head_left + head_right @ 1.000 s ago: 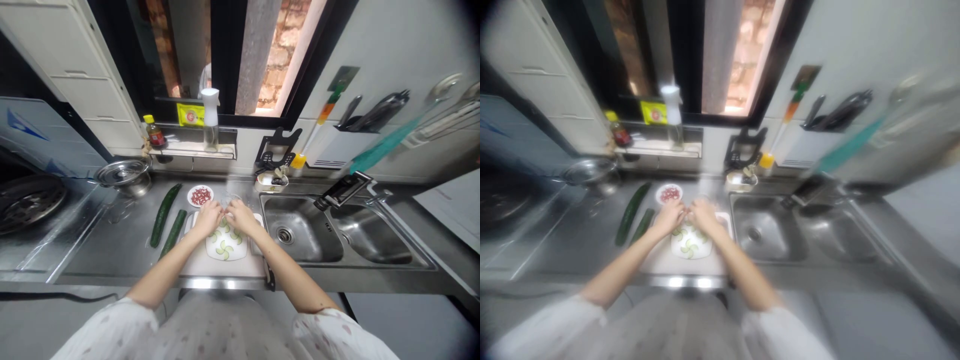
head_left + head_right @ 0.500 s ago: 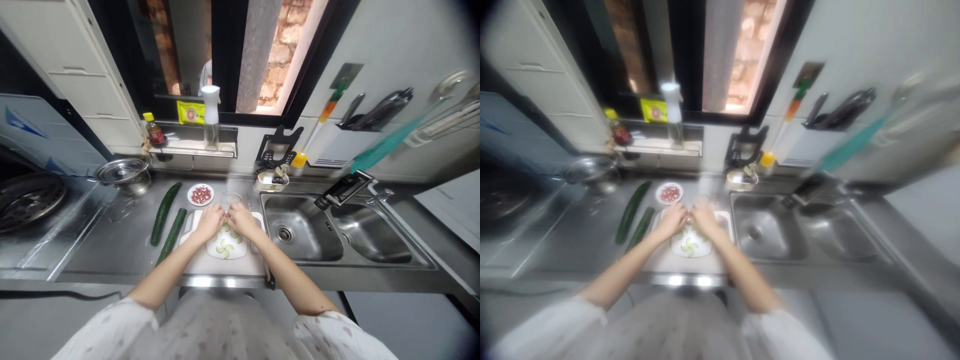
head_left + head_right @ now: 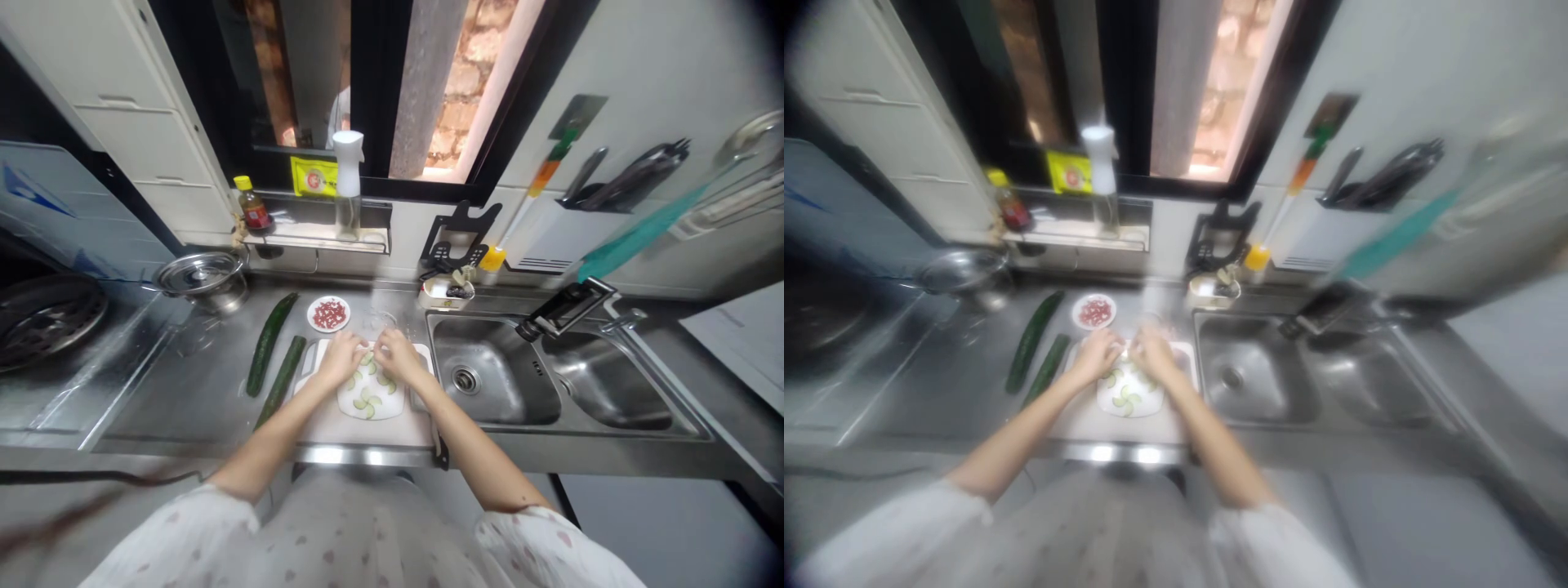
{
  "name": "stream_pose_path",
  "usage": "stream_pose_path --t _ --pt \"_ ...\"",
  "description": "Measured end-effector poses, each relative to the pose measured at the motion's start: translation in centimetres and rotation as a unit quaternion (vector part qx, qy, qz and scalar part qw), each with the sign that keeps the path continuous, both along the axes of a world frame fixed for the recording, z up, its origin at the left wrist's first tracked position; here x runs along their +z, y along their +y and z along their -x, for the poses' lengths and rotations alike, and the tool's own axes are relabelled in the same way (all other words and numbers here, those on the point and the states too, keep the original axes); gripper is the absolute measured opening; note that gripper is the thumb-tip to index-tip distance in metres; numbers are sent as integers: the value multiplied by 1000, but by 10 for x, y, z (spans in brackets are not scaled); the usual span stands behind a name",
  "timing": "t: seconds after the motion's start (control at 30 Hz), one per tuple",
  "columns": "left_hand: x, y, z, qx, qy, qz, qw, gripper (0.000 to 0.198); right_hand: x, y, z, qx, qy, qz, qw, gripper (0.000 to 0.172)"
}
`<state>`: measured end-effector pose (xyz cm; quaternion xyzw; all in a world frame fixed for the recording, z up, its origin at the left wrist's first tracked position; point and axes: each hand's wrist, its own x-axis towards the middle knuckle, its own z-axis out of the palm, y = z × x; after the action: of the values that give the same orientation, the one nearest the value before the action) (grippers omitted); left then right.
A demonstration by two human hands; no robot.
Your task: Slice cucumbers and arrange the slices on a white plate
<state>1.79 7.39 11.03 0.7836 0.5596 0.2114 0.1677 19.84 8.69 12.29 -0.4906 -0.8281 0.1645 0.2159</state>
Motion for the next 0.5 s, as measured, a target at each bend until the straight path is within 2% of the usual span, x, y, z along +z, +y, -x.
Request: stream_pose_path --t 0.17,0.27,0.37,0.5 --pt "-22 5 8 45 -38 26 998 18 -21 8 -9 -14 115 39 992 12" --pt "-37 8 10 68 -39 50 996 18 -35 11 -11 -27 151 62 986 11" --pt "-49 12 10 81 -27 66 994 18 -48 12 -10 -46 147 73 985 11" --pt "-56 14 6 87 -4 82 993 18 -64 11 -6 -84 79 89 989 12"
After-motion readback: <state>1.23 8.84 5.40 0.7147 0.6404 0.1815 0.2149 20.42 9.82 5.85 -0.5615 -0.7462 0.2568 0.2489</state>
